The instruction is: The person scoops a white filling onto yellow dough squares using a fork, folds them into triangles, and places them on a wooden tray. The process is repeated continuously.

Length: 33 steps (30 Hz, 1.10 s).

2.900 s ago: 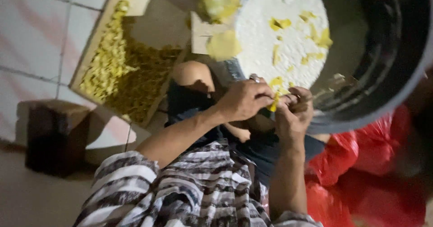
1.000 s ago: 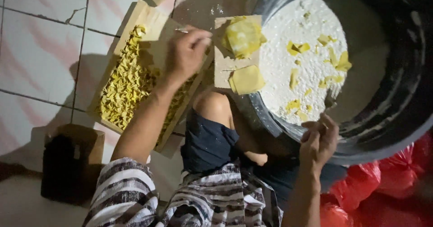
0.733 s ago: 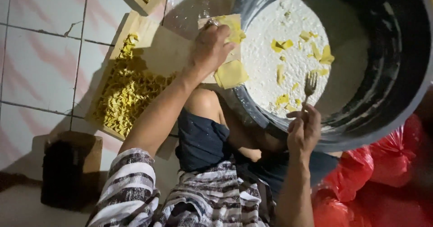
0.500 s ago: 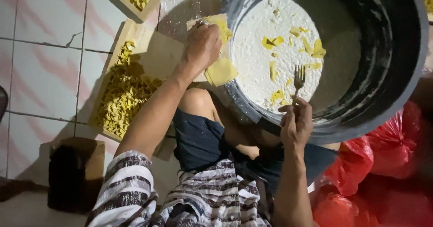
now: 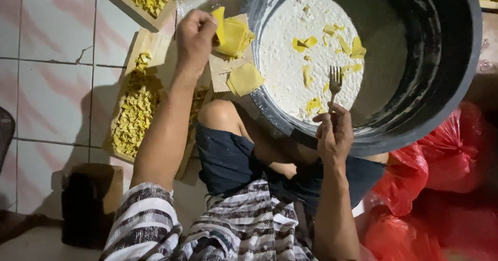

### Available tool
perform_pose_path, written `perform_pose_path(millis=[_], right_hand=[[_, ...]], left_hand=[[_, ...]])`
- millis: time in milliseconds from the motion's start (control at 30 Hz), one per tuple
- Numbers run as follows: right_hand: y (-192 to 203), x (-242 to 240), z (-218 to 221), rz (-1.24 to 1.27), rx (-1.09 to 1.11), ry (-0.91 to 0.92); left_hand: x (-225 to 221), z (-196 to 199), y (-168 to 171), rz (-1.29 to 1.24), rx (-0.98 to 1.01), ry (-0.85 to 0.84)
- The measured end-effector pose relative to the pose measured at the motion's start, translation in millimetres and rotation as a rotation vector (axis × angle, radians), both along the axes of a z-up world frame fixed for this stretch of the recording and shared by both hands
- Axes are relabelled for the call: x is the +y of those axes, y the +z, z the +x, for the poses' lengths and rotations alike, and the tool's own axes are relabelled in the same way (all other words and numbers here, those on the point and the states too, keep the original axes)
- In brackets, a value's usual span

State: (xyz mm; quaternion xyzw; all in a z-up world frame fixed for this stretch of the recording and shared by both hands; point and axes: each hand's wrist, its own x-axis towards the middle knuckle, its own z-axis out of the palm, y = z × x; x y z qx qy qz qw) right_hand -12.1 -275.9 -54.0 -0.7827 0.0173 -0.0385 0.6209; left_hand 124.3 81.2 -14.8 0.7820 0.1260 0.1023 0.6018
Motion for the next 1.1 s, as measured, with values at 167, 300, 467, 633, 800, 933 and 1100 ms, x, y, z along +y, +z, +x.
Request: perform_pose_path(millis=[167,300,467,633,800,933,1100], right_hand=[[-4,-1,-2,0.014,-0.012,0.024],[1,1,-1,-0.019,-0.001,-0.004],[-5,-1,1,-0.019,0.037,0.026],[-5,1,1,-0.032,0.054,-0.011],[-10,0,2,0.036,0.088,-0.001],[5,6,5,-0.081,0.169,-0.025],[0,14,21,0.248,0.169,-0.067]], left_hand=[[-3,-12,-12,-0.167,0.106,0.129],[0,-19,-48,0.512,-0.037,0.186],[-20,-6,-39,0.590,-0.048,0.004],[-30,10,-46,0.778,-0.155,-0.147],[-37,21,-46,1.027,-0.072,-0.269],[-37,19,-49,1.123,-0.103,-0.266],[-19,17,-39,0.528,-0.091,-0.149]])
